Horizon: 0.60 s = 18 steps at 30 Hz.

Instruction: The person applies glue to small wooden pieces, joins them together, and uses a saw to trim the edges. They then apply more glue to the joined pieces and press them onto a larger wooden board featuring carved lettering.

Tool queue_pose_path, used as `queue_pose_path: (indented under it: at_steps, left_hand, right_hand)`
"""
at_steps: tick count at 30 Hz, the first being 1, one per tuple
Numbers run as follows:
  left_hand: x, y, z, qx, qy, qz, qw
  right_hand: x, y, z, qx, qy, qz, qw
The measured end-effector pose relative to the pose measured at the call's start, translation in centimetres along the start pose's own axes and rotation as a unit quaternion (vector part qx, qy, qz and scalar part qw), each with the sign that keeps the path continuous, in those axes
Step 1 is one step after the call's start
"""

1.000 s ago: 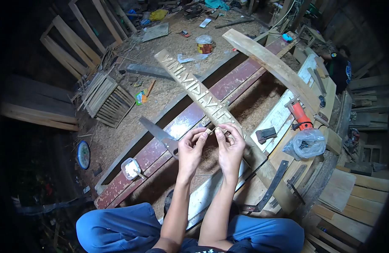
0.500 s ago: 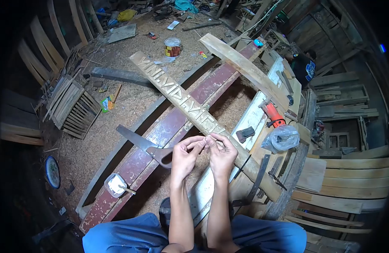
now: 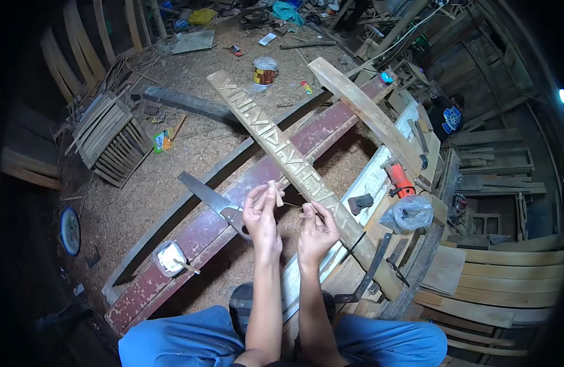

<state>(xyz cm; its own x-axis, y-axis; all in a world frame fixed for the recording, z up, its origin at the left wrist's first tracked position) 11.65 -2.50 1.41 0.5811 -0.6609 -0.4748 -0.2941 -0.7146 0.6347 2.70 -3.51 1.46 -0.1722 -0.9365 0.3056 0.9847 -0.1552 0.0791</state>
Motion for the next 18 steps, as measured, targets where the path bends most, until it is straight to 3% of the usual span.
queue_pose_path:
  at_steps: [5, 7, 8, 10, 11, 13, 15, 18]
  left_hand:
    - [1.7, -3.5, -0.4, 0.097, 0.044, -0.035, 0.994]
    - [2.1, -4.5, 0.3, 0.147, 0.048, -0.033, 0.987]
    - [2.8, -5.1, 1.1, 0.19, 0.064, -0.036, 0.979]
    - [3.7, -5.9, 1.6, 0.258, 0.075, -0.046, 0.962]
    - [4.2, -6.5, 1.8, 0.259, 0.077, -0.048, 0.962]
    - [5.4, -7.7, 2.6, 0.33, 0.074, -0.058, 0.939]
    - [6.7, -8.4, 3.4, 0.382, 0.105, -0.073, 0.915]
    - [8.5, -8.7, 4.1, 0.516, 0.156, -0.097, 0.837]
  right_hand:
    - [-1.8, -4.0, -2.7, -0.095, 0.053, 0.022, 0.994]
    - [-1.2, -3.9, -2.2, -0.275, -0.057, 0.102, 0.954]
    - [-0.8, -3.6, -2.1, -0.271, -0.055, 0.103, 0.955]
    - [-0.1, -2.7, -1.8, -0.372, -0.244, 0.136, 0.885]
    - [-0.1, -2.7, -2.3, -0.369, -0.243, 0.138, 0.886]
    - [-0.3, -2.8, -3.6, -0.283, -0.148, 0.159, 0.934]
    - [-0.5, -2.7, -4.8, -0.27, -0.09, 0.171, 0.943]
    - [-0.6, -2.3, -6.1, -0.255, -0.003, 0.188, 0.949]
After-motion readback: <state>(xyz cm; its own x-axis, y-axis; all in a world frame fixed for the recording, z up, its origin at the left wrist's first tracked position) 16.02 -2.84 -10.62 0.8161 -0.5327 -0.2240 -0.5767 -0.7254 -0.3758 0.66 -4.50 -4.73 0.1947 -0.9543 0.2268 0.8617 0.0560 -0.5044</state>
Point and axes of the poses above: each hand's wrist, its own x-axis towards the middle knuckle, its own y-axis out of the palm, z = x × y, the point moved 1 cm from there along x, towards the middle knuckle, and after that the axes turned 12 degrees about -y, right-handed, at the moved point
